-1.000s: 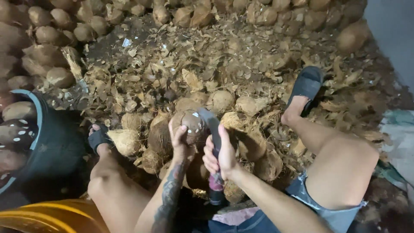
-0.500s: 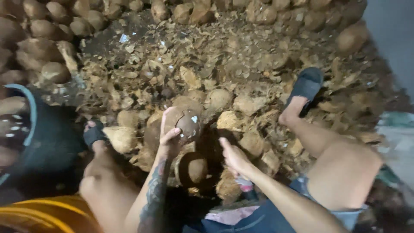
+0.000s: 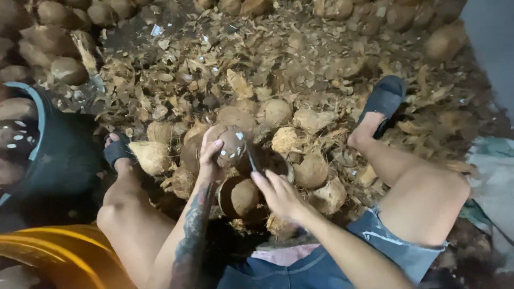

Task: The person sits on the ground and peels the husk off a coconut using a knife. They rotate the coconut and scrape away the fibrous outer layer, then place the peeled coconut into a nearby bucket.

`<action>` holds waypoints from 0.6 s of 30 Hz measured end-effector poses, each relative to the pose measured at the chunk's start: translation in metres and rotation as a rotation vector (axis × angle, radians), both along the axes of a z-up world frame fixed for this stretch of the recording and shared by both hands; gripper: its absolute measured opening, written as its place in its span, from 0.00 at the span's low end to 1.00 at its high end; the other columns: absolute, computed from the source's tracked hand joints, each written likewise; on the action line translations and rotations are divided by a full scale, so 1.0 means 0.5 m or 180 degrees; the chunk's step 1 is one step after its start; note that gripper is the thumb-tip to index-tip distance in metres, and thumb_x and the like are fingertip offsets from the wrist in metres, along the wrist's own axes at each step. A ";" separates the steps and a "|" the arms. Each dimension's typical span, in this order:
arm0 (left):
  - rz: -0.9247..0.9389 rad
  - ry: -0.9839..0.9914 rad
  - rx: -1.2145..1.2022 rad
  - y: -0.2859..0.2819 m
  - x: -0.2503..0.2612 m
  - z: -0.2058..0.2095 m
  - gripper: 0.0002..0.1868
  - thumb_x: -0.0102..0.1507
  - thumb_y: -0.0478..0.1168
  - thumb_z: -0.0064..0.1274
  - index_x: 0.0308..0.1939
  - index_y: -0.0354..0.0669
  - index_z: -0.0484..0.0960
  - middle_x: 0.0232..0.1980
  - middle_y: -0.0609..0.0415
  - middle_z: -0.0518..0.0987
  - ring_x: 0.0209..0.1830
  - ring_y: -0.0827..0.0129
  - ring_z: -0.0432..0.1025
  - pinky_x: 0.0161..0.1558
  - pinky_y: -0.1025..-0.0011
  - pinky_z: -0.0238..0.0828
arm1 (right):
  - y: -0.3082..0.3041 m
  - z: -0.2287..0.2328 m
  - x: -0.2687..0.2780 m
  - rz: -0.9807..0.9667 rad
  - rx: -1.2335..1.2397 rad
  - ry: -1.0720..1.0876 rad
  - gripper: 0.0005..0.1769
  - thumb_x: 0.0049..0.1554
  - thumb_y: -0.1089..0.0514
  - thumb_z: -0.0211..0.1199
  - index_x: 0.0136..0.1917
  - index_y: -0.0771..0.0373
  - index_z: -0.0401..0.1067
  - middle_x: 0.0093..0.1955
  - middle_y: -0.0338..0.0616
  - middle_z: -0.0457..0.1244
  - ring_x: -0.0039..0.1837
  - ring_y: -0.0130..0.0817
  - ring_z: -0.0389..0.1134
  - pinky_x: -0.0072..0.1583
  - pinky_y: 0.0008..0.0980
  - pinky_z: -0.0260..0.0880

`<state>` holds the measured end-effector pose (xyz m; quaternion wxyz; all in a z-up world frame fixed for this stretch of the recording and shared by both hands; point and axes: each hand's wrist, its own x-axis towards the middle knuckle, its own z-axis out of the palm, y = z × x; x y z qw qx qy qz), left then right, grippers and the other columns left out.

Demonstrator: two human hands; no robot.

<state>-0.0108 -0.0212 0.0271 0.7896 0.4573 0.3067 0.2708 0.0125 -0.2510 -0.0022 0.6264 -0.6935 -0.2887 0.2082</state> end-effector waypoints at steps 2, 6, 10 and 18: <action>-0.0039 -0.0094 0.0021 0.043 0.013 -0.054 0.44 0.50 0.50 0.63 0.72 0.52 0.76 0.33 0.61 0.70 0.43 0.76 0.71 0.56 0.77 0.61 | 0.033 -0.006 0.023 0.0064 -0.0528 0.0194 0.24 0.68 0.42 0.40 0.47 0.60 0.69 0.43 0.46 0.58 0.53 0.38 0.61 0.58 0.39 0.60; -0.0068 -0.0642 -0.1044 0.100 0.016 -0.152 0.44 0.51 0.51 0.60 0.73 0.52 0.74 0.49 0.43 0.81 0.48 0.51 0.78 0.56 0.52 0.70 | 0.081 -0.068 0.030 0.0071 -0.1572 0.0458 0.39 0.66 0.28 0.45 0.55 0.66 0.76 0.49 0.59 0.67 0.58 0.50 0.67 0.61 0.50 0.62; -0.0276 -0.0301 -0.0487 0.072 0.016 -0.112 0.40 0.51 0.57 0.65 0.66 0.50 0.78 0.56 0.40 0.79 0.54 0.50 0.75 0.56 0.49 0.74 | 0.058 0.073 0.010 -0.0020 0.0279 -0.0549 0.27 0.69 0.50 0.49 0.36 0.69 0.74 0.29 0.58 0.64 0.38 0.39 0.68 0.44 0.44 0.70; -0.0402 -0.0150 -0.0463 0.090 0.023 -0.202 0.39 0.54 0.58 0.62 0.68 0.52 0.76 0.60 0.41 0.79 0.58 0.50 0.75 0.58 0.49 0.74 | 0.025 0.154 -0.012 0.0322 0.0014 -0.0354 0.42 0.69 0.23 0.40 0.59 0.67 0.63 0.69 0.62 0.60 0.51 0.37 0.50 0.55 0.36 0.51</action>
